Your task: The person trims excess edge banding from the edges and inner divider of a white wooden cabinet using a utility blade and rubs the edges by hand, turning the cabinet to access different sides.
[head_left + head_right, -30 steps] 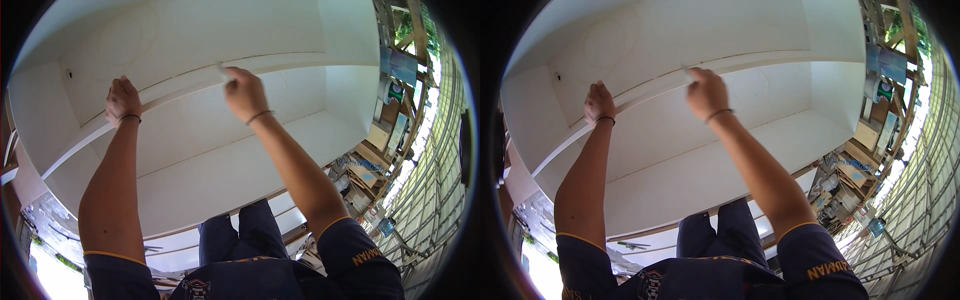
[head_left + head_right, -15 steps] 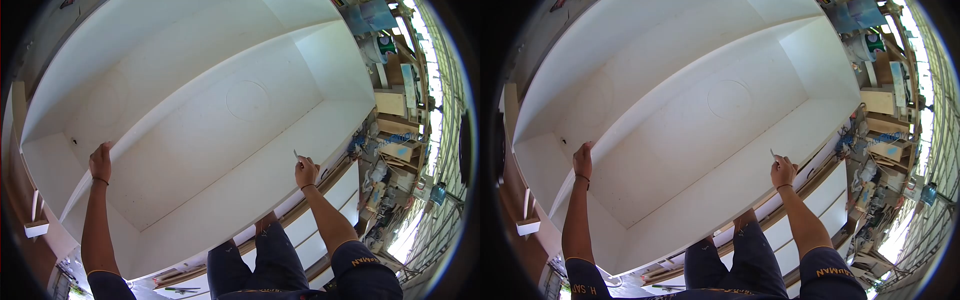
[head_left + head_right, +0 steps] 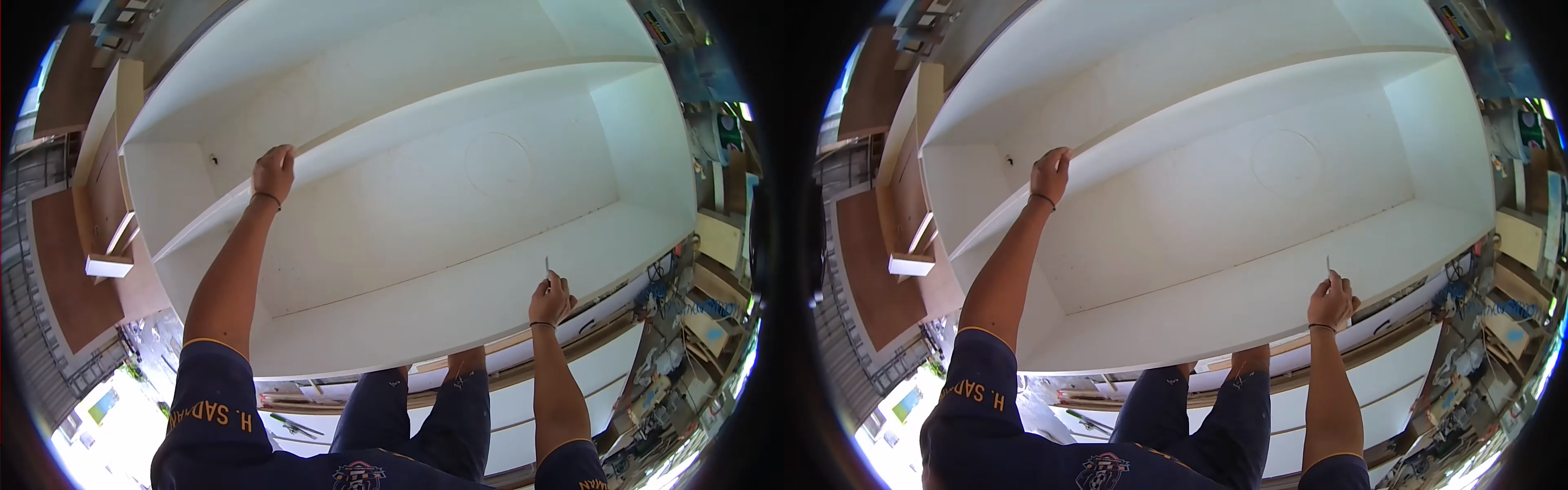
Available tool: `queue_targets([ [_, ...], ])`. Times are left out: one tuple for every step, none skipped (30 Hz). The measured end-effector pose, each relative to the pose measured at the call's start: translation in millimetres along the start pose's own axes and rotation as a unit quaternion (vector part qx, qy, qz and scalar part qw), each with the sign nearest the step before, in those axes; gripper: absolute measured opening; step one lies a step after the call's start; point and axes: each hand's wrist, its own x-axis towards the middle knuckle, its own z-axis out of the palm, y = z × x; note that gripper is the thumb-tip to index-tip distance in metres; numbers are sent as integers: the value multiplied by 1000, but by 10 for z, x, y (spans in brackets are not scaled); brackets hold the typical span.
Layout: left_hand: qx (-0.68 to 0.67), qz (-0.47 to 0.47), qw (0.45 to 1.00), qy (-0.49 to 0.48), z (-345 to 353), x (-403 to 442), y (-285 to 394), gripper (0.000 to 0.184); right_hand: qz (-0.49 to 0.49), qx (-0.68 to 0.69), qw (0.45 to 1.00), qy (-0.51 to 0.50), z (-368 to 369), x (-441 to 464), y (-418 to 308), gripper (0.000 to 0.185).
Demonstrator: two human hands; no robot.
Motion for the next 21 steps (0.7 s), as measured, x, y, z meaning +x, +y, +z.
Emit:
queue_targets([
  [26, 13, 999, 21, -125, -131, -237, 12, 12, -7, 1000, -10, -35, 9, -20, 17],
  [27, -4, 999, 18, -267, -238, -365, 9, 25, -14, 999, -18, -45, 14, -32, 17],
  [42, -15, 999, 17, -363, -276, -465, 8, 27, -14, 999, -24, -29, 17, -20, 18],
  [55, -29, 998, 16, -414, -331, -550, 7, 21, -14, 999, -25, -11, 21, -25, 18],
  [55, -37, 998, 16, -396, -376, -618, 7, 23, -30, 999, -23, -3, 17, -24, 18],
  [64, -50, 997, 10, -357, -367, -622, 7, 24, -48, 998, -19, -6, 14, -24, 19],
  [72, -65, 995, 7, -328, -340, -604, 8, 22, -49, 998, -14, -2, 15, -26, 18],
  [73, -77, 994, 12, -327, -340, -588, 8, 10, -50, 999, -13, -18, 16, -40, 18],
  [84, -98, 992, -11, -341, -315, -549, 9, 17, -51, 998, -21, -30, 25, -55, 18],
  [94, -117, 988, -35, -357, -282, -562, 11, 27, -51, 998, -28, -38, 29, -64, 18],
  [83, -115, 988, -57, -382, -270, -649, 13, 14, -51, 998, -14, -13, 22, -34, 17],
  [84, -122, 987, -55, -437, -304, -723, 13, 7, -51, 999, -15, -11, 34, -9, 17],
  [87, -124, 986, -65, -519, -348, -810, 13, 12, -52, 998, -16, 3, 39, 9, 17],
  [92, -126, 985, -77, -615, -400, -905, 13, 19, -51, 998, -19, 26, 28, 16, 17],
  [96, -129, 984, -77, -674, -466, -1045, 13, 32, -53, 998, -31, 32, 35, 8, 17],
  [112, -122, 985, -51, -702, -538, -1184, 11, 31, -50, 998, -34, 44, 23, -6, 17],
  [126, -117, 985, -25, -703, -639, -1314, 10, 41, -53, 997, -32, 43, 13, -4, 18],
  [125, -124, 984, -22, -700, -700, -1294, 10, 45, -56, 997, -27, 49, 45, 0, 18],
  [55, -116, 992, 13, -673, -735, -1174, 7, 39, -69, 997, -22, 73, 51, 20, 19],
  [-14, -106, 993, 48, -643, -745, -1057, 5, 31, -72, 997, -24, 90, 59, 22, 19],
  [-7, -56, 995, 86, -594, -723, -1005, 7, 37, -85, 995, -28, 94, 72, 13, 19],
])
